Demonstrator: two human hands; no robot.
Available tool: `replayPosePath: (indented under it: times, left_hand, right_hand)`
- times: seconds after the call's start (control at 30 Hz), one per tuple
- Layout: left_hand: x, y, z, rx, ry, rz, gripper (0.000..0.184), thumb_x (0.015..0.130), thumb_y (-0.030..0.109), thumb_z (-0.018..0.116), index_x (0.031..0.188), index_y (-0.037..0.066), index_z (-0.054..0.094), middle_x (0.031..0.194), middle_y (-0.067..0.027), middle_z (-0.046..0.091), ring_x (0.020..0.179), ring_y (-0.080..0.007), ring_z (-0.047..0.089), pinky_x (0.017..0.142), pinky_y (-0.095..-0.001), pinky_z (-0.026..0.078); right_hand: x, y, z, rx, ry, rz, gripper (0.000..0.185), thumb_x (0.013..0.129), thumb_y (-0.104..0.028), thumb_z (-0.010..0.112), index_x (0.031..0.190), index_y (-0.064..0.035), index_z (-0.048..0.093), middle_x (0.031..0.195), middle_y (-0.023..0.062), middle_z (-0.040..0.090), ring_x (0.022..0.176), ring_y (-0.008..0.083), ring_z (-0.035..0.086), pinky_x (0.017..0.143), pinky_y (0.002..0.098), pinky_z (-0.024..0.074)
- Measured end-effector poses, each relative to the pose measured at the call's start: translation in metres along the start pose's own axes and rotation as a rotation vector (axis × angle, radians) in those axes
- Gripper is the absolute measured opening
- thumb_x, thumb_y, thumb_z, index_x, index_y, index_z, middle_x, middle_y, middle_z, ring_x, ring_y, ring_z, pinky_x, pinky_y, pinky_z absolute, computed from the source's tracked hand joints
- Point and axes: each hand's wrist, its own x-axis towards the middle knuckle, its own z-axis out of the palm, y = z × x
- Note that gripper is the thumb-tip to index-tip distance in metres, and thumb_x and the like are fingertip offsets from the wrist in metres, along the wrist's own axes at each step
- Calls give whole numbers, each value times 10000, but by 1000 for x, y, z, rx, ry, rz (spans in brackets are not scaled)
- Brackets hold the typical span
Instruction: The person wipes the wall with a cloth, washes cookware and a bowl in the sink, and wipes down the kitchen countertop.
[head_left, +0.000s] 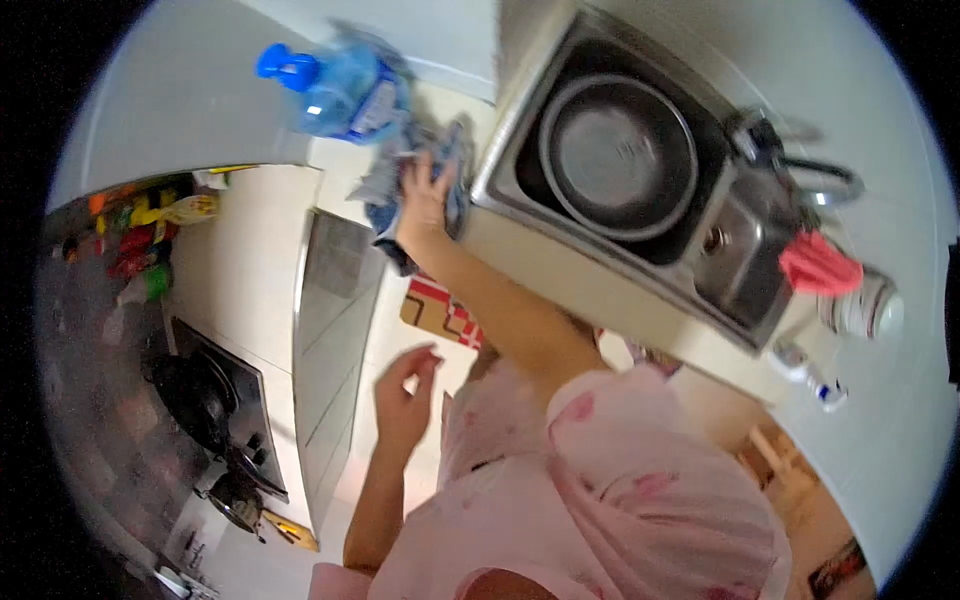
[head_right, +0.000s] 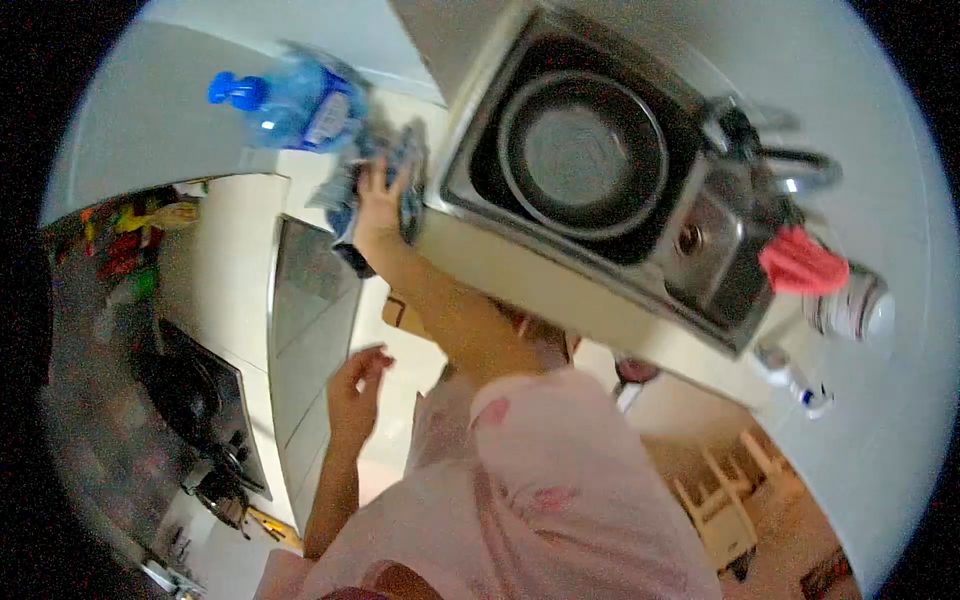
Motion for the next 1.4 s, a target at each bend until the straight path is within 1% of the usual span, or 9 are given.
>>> replayPosePath:
  times: [0.07, 0.17, 0.33, 0.5, 0.73, 1.0, 1.03, 1.13, 1.4]
  left_hand:
    - [13, 0, 9, 19, 79, 81, 175, 886, 50, 556, 1035, -11, 624, 898, -117, 663, 837, -206, 638, 760, -304, 486]
    - [52, 14, 33, 358, 102, 481, 395, 877, 60, 525, 1266, 1, 490, 1254, -191, 521, 1148, -373, 484, 963, -407, 389]
    - [104, 12, 129, 813, -179, 802, 634, 841, 185, 597, 1402, 53, 332, 1470, -227, 234, 1322, -447, 250, 1080, -531, 221]
    - [65, 23, 257, 889, -368, 1055, 811, 788, 490, 612, 1451, 153, 290, 1508, -174, 192, 1372, -370, 196, 1097, -519, 187]
    - [11, 80, 465, 988, -692, 1596, 882, 751, 552, 607, 1445, 106, 295, 1530, -110, 173, 1407, -244, 155, 1143, -414, 86]
    - [-31, 110, 568, 1051, -924, 1728, 861, 755, 496, 596, 1425, 43, 303, 1528, -106, 183, 1387, -244, 214, 1130, -439, 171]
    - [-27, 99, 559, 1090, -905, 1771, 862, 750, 485, 602, 1425, 41, 303, 1528, -105, 183, 1385, -247, 221, 1128, -441, 178]
    - [-20, 87, 512, 1141, -914, 1665, 716, 817, 348, 550, 1415, 29, 320, 1518, -115, 211, 1367, -272, 254, 1115, -424, 213]
    - [-3, 97, 359, 910, -409, 1043, 439, 809, 113, 512, 1242, 46, 536, 1427, -138, 365, 1280, -355, 342, 1058, -450, 278]
  right_hand:
    - [-31, 29, -26, -28, 223, -434, 459, 810, -166, 562, 1247, -35, 514, 1499, 139, 212, 1386, 403, 126, 1064, 630, 149]
    - [-82, 76, -50, 192, -23, -484, 517, 779, -301, 636, 1270, -193, 516, 1482, 86, 275, 1409, 311, 144, 1076, 599, 129]
    - [-166, 202, -72, -58, -98, -451, 578, 796, -401, 619, 1322, -215, 465, 1467, 54, 317, 1384, 266, 228, 1076, 598, 148]
    - [-267, 335, -126, -96, -145, -304, 610, 814, -490, 575, 1359, -256, 433, 1467, 25, 329, 1346, 264, 309, 1078, 583, 179]
    - [-431, 521, -185, -321, -70, 32, 622, 747, -584, 601, 1298, -310, 511, 1382, 7, 435, 1262, 272, 383, 1066, 571, 187]
    - [-507, 579, -171, -335, 201, 395, 486, 728, -490, 676, 1118, -205, 628, 1232, 91, 514, 1141, 291, 447, 876, 535, 348]
    - [-488, 574, -181, 49, -15, 652, 406, 743, -414, 677, 1072, -180, 634, 1198, 119, 520, 1078, 314, 488, 829, 505, 392]
    - [-457, 521, -204, 33, 175, 337, 265, 741, -89, 645, 1003, -112, 616, 1004, 145, 538, 920, 332, 564, 705, 360, 466]
    - [-341, 426, -269, 732, -121, 204, 449, 717, -153, 717, 1129, -50, 573, 1145, 161, 570, 1086, 331, 543, 916, 390, 435]
